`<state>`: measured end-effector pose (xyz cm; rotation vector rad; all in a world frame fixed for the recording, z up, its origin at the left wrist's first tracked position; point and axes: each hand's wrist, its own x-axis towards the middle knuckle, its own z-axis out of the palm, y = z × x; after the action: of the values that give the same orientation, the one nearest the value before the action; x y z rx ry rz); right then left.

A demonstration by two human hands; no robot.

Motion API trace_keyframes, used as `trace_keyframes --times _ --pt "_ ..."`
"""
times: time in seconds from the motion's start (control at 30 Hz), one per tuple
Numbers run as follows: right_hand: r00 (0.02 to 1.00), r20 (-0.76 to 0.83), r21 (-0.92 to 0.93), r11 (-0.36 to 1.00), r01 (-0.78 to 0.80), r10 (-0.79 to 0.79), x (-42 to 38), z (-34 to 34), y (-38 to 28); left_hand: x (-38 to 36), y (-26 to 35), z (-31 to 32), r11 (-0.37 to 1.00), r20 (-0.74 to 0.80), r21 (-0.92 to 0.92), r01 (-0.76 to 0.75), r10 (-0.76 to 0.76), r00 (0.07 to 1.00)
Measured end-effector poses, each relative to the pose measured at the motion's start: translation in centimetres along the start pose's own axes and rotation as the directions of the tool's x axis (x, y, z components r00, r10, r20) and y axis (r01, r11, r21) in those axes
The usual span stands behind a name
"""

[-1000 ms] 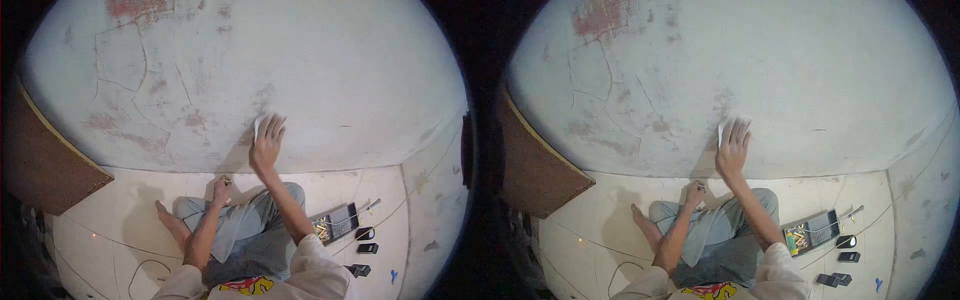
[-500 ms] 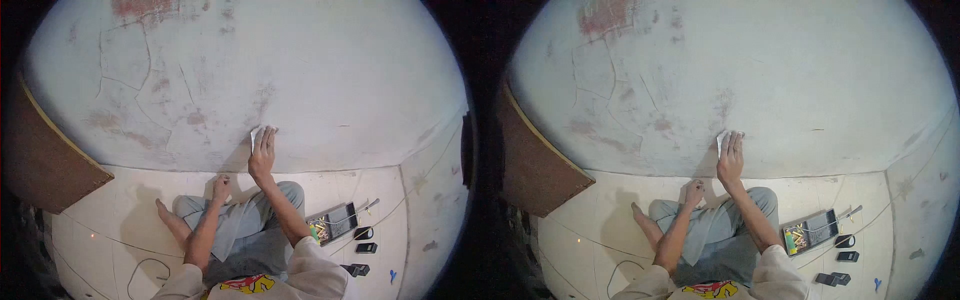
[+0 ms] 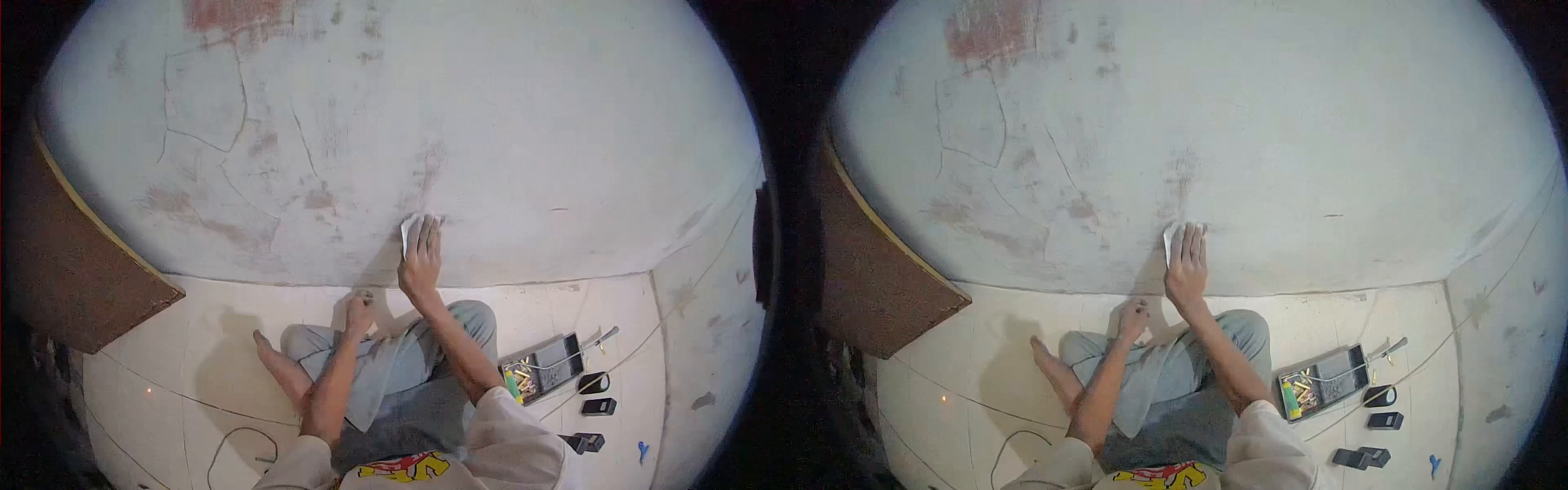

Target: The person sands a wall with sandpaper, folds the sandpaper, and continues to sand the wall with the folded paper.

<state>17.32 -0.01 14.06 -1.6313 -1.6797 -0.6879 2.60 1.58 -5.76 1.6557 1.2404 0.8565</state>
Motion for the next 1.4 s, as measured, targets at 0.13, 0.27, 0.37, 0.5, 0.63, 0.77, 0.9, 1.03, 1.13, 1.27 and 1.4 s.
trace_keyframes --times 0.13,0.27,0.37,0.5,0.63,0.77,0.9,1.03,1.13,1.27,1.4 --pt "0.995 -0.092 -0.053 0.998 -0.032 0.027 3.8 -1.3 0.6 -1.1 1.4 -0.6 0.992 0.053 -0.034 0.125 -0.123 0.991" --pt "0.91 -0.409 0.039 0.998 -0.048 0.06 14.4 -8.6 0.4 -1.4 4.6 -1.6 0.982 0.06 -0.096 0.162 -0.157 0.986" --pt "0.905 -0.425 -0.049 0.998 -0.047 0.022 15.8 -9.6 1.3 -0.3 0.4 -0.1 0.987 0.055 -0.065 0.145 -0.142 0.988" --pt "0.992 -0.105 -0.079 0.995 0.058 -0.066 6.1 -3.0 1.5 -0.5 2.2 -0.6 0.99 0.043 -0.006 0.142 -0.142 0.989" --pt "0.961 0.154 -0.027 0.971 0.236 -0.229 0.8 -1.9 3.6 -0.4 0.5 0.3 0.988 0.0 0.0 0.152 -0.152 0.988" --pt "0.976 -0.195 -0.074 0.994 0.085 -0.098 7.6 -5.5 6.5 0.4 -1.3 0.7 0.996 0.056 0.062 0.059 -0.063 0.996" --pt "0.914 -0.405 -0.07 0.996 -0.059 0.026 13.6 -10.4 5.6 0.1 -1.4 0.7 0.999 0.034 0.052 -0.004 0.002 0.999" --pt "0.976 -0.104 -0.171 0.97 0.171 -0.19 8.4 -6.5 6.6 0.0 0.5 0.2 0.995 0.023 0.03 0.091 -0.092 0.996" --pt "0.859 0.216 -0.189 0.843 0.503 -0.464 4.4 -5.5 7.5 -0.3 0.7 0.1 0.994 0.001 0.003 0.113 -0.113 0.994" --pt "0.658 0.288 -0.096 0.662 0.743 -0.696 10.4 -9.3 12.1 -0.4 0.9 0.3 0.988 0.007 -0.023 0.151 -0.151 0.988" --pt "0.847 -0.455 -0.283 0.946 0.158 -0.277 19.5 -15.4 10.9 -0.7 1.6 0.1 0.988 0.03 0.014 0.151 -0.152 0.988"
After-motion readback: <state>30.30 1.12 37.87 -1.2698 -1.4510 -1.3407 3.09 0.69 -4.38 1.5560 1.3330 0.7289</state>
